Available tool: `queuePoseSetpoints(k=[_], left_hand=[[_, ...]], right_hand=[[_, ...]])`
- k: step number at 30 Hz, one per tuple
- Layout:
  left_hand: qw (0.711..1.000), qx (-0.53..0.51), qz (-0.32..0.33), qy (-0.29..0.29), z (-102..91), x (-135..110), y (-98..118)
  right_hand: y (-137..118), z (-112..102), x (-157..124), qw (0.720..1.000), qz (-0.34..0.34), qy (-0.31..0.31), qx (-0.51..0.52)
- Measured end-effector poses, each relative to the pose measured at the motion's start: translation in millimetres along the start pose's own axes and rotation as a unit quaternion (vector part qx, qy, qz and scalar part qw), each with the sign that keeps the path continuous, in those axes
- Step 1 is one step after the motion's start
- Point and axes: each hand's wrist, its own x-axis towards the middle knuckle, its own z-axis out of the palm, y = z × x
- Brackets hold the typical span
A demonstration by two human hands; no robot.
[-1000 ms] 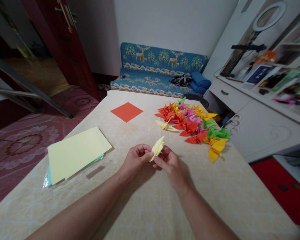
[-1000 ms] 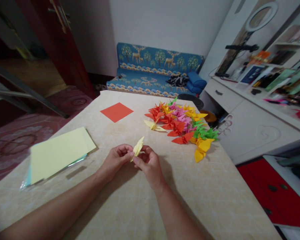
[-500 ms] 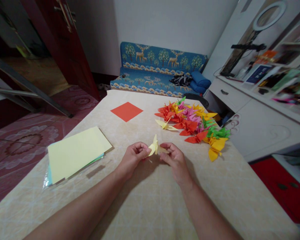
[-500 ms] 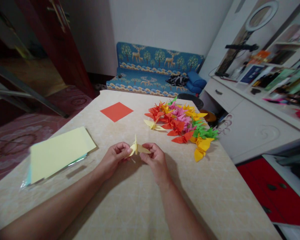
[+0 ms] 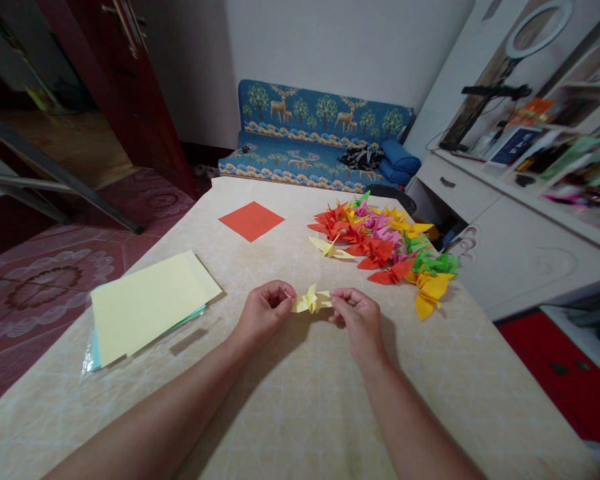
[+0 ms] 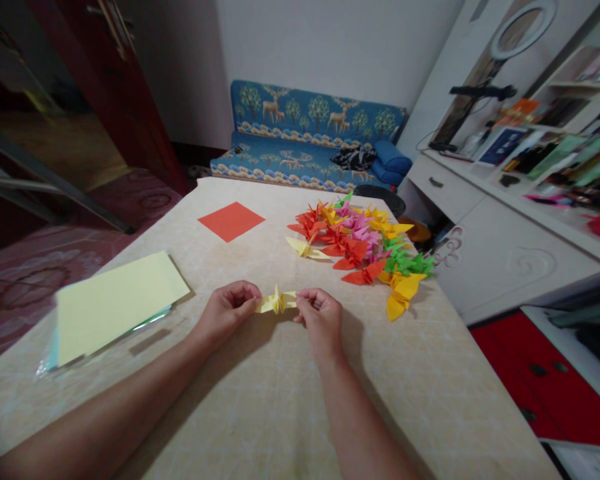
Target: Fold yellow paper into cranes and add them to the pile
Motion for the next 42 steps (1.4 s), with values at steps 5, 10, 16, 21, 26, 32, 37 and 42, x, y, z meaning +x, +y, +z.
queuePoseSetpoints(k=[5, 10, 16, 21, 26, 32, 37, 42], left_hand=[[0.996, 0.087, 0.028, -0.006, -0.7, -0.4, -3.3], [0.976, 0.207, 0.061, -0.023, -2.6, -0.3, -8.4], [0.928, 0.357, 0.099, -0.041, -3.5, -0.5, -0.7], [0.898, 0.426, 0.098, -0.044, -1.8, -2.8, 6.9], [0.883, 0.46, 0.087, -0.039, -0.9, -4.2, 7.0], [0.862, 0.5, 0.078, -0.038, 2.0, -3.2, 8.4], [0.863, 0.496, 0.086, -0.04, 1.2, -3.2, 7.5], [0.898, 0.413, 0.148, -0.041, -3.2, -2.7, 3.9]], right_hand=[[2.4, -1.0, 3.2, 0.989, -0.065, 0.03, -0.131], [11.8, -2.1, 6.7, 0.957, -0.128, 0.021, -0.258], [13.9, -3.8, 7.2, 0.935, -0.149, 0.007, -0.322], [6.0, -2.7, 3.3, 0.897, -0.151, 0.006, -0.416], [-1.2, -0.9, -0.2, 0.867, -0.139, 0.015, -0.478], [-4.4, 1.4, -0.3, 0.847, -0.135, 0.014, -0.514], [1.7, -0.3, 1.3, 0.849, -0.152, 0.024, -0.505], [8.4, -5.9, 3.0, 0.892, -0.2, 0.033, -0.404]])
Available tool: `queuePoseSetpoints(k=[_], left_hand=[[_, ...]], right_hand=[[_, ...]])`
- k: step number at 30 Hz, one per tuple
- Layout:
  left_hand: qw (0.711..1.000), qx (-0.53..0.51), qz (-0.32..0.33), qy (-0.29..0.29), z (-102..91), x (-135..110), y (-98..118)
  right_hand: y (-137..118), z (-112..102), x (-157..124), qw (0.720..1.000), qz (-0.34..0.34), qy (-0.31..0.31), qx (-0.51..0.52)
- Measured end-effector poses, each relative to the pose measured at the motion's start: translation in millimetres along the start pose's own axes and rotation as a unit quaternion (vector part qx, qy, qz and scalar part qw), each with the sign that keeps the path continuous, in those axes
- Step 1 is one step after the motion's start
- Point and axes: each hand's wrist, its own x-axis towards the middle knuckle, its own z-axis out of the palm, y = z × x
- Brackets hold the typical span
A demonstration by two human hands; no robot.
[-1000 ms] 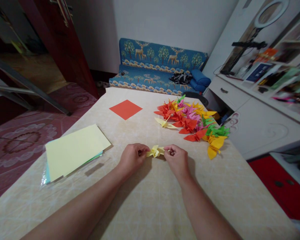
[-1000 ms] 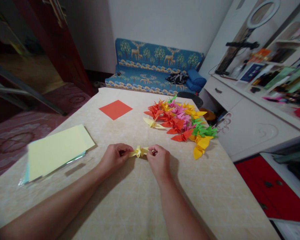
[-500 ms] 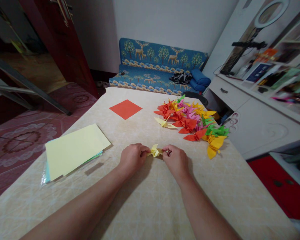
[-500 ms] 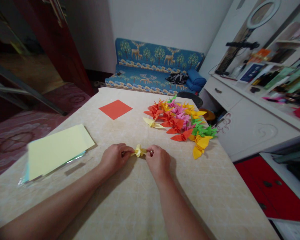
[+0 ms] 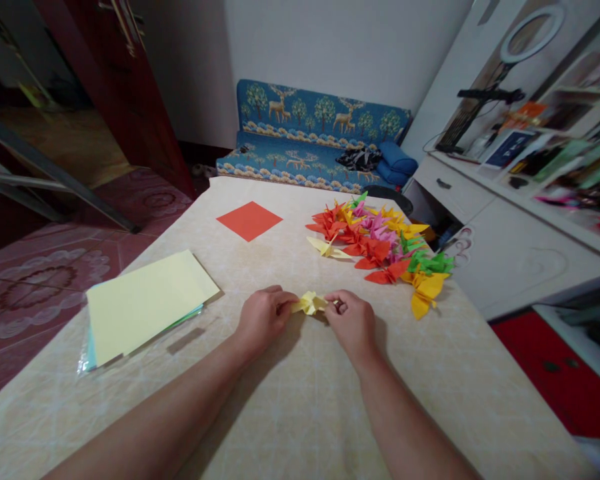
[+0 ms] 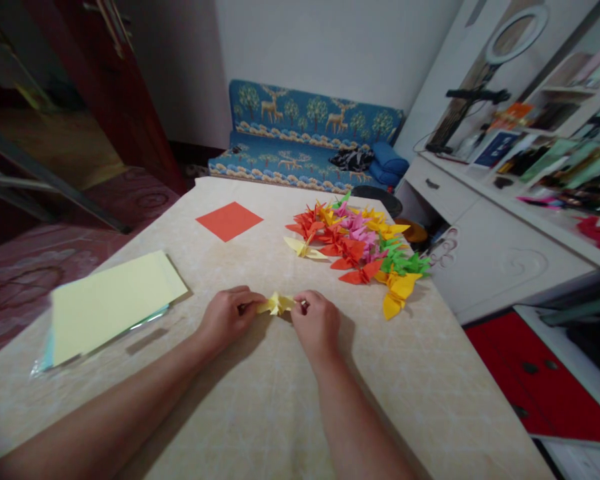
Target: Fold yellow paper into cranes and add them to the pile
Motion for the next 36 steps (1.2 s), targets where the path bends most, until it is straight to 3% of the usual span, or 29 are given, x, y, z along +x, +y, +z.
queuePoseSetpoints(k=[4, 10, 15, 19, 24, 28, 32, 36], left_hand=[[0.999, -0.042, 0.013, 0.03, 0.9, 1.2, -1.9], [0.997, 0.065, -0.022, -0.022, 2.3, 3.2, 0.6], [1.0, 0.016, 0.0, -0.004, 0.9, 2.8, -0.3], [0.998, 0.054, -0.014, -0.017, 2.2, 3.8, -0.4], [1.0, 0.001, 0.01, 0.019, 2.2, 3.3, -2.4], [0.999, 0.03, 0.006, -0.008, 2.3, 3.0, -3.2], [1.0, 0.004, 0.011, 0.024, 2.1, 3.8, -2.8], [0.999, 0.031, 0.011, -0.012, 2.3, 4.2, -2.8]], right_hand=[[-0.4, -1.2, 1.2, 0.997, -0.041, 0.038, 0.045], [-2.7, 0.1, 3.7, 0.998, -0.038, -0.039, -0.034], [-2.0, 0.1, 2.4, 0.998, -0.058, 0.023, 0.027], [-1.0, 2.4, 3.8, 0.998, -0.054, -0.023, -0.01], [1.3, 2.7, 3.9, 0.995, -0.074, 0.032, 0.057], [1.9, 1.7, 3.5, 0.996, -0.082, -0.001, 0.028], [1.6, 1.4, 4.2, 0.994, -0.094, 0.03, 0.051], [1.6, 1.4, 4.5, 0.995, -0.095, 0.004, 0.025]])
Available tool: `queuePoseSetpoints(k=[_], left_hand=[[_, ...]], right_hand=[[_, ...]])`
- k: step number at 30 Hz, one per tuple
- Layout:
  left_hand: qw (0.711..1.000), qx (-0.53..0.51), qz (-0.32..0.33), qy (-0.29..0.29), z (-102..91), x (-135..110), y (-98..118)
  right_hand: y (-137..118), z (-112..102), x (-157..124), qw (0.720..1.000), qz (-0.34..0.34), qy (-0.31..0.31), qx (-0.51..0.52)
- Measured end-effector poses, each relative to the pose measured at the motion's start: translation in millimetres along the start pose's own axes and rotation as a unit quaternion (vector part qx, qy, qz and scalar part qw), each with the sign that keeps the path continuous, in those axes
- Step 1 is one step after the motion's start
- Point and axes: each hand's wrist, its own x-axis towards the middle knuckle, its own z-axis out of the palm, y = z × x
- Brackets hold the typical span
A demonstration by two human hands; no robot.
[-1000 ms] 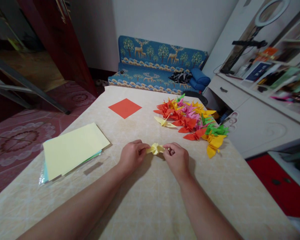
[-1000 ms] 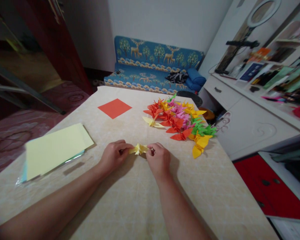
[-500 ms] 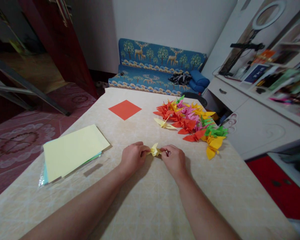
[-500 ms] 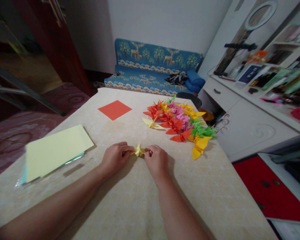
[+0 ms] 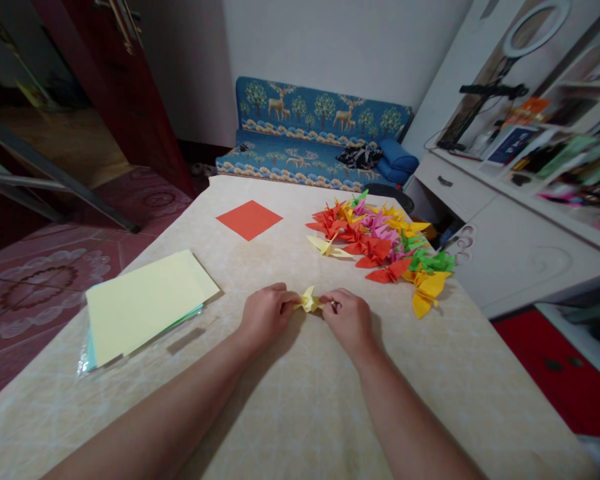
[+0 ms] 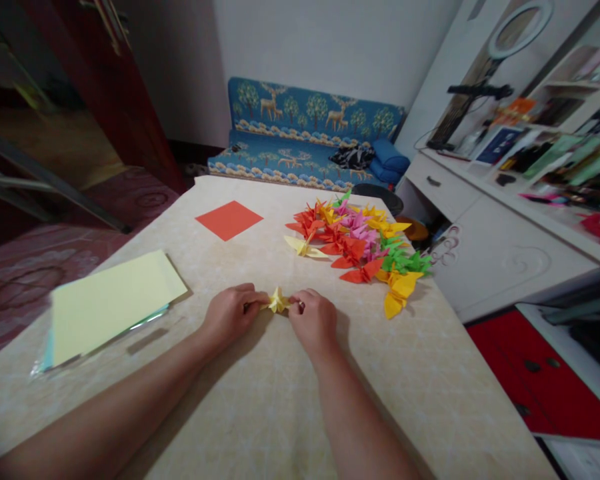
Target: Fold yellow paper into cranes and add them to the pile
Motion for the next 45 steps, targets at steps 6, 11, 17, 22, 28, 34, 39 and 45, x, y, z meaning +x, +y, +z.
queuePoseSetpoints(k=[6, 11, 17, 22, 28, 34, 39, 45], left_hand=[[1.0, 0.009, -0.024, 0.011, 4.3, 4.9, -0.6], [0.998, 0.045, -0.044, 0.014, 12.9, 31.0, -0.9], [0.996, 0.066, -0.051, 0.024, 27.9, 73.9, -1.2], [0.996, 0.066, -0.054, 0.026, 37.8, 95.3, -1.0], [0.995, 0.066, -0.066, 0.03, 44.1, 109.8, -1.8], [0.994, 0.056, -0.081, 0.039, 47.9, 120.5, -2.4], [0.994, 0.03, -0.096, 0.044, 47.2, 119.1, -1.3], [0.991, -0.023, -0.113, 0.061, 44.2, 115.5, -1.7]], right_hand=[[2.8, 2.6, 4.0, 0.997, 0.067, -0.008, -0.047], [19.4, 10.0, 22.7, 0.994, 0.103, 0.026, -0.035], [46.6, 13.3, 57.4, 0.993, 0.091, 0.047, -0.05], [60.1, 14.9, 77.9, 0.992, 0.095, 0.056, -0.069], [68.2, 17.5, 90.5, 0.99, 0.099, 0.045, -0.085], [68.5, 17.8, 99.8, 0.988, 0.108, 0.035, -0.106], [65.0, 17.9, 98.6, 0.987, 0.106, 0.027, -0.119], [61.4, 15.3, 95.4, 0.99, 0.087, 0.056, -0.096]])
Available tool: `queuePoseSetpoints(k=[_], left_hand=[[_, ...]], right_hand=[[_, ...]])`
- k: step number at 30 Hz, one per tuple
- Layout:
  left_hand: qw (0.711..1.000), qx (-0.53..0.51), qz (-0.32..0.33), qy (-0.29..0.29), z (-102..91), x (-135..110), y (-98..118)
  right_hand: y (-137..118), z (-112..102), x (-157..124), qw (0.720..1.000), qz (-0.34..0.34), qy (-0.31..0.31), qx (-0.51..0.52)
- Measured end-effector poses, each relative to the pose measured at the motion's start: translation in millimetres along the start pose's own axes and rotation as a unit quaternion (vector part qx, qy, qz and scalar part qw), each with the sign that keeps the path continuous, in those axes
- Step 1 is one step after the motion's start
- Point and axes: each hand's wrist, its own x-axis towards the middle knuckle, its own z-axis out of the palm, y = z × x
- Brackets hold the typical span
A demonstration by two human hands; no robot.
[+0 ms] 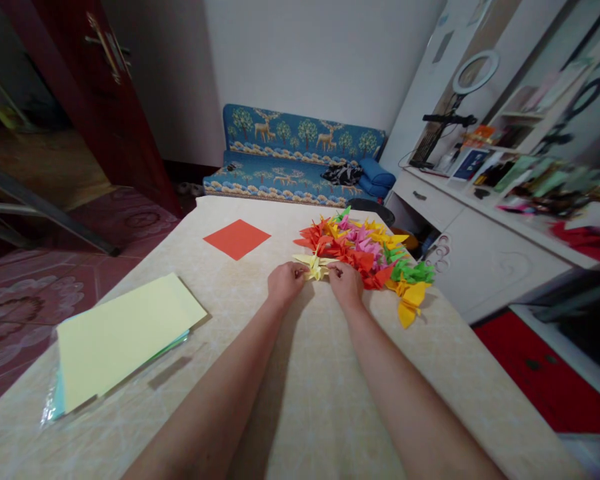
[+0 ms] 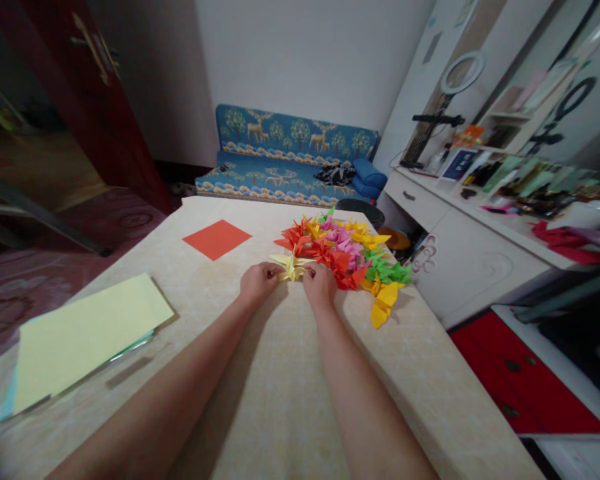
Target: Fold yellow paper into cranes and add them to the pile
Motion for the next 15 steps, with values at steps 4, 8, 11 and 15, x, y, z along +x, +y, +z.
queuePoseSetpoints(k=[4, 8, 11, 15], left_hand=[[0.999, -0.049, -0.004, 0.017, -0.7, 0.7, -2.8], [0.994, -0.098, -0.014, 0.047, 1.1, 2.5, -7.7], [0.99, -0.122, -0.022, 0.065, 1.2, 2.1, -10.5], [0.987, -0.135, -0.033, 0.083, -2.0, -1.2, -10.5]], right_hand=[[-0.6, -1.9, -2.5, 0.999, 0.004, 0.031, 0.012], [-1.7, -3.9, -6.5, 0.998, 0.025, 0.059, 0.012], [-2.5, -5.3, -9.0, 0.997, 0.038, 0.068, 0.005], [-3.8, -7.2, -11.9, 0.997, 0.045, 0.06, -0.008]])
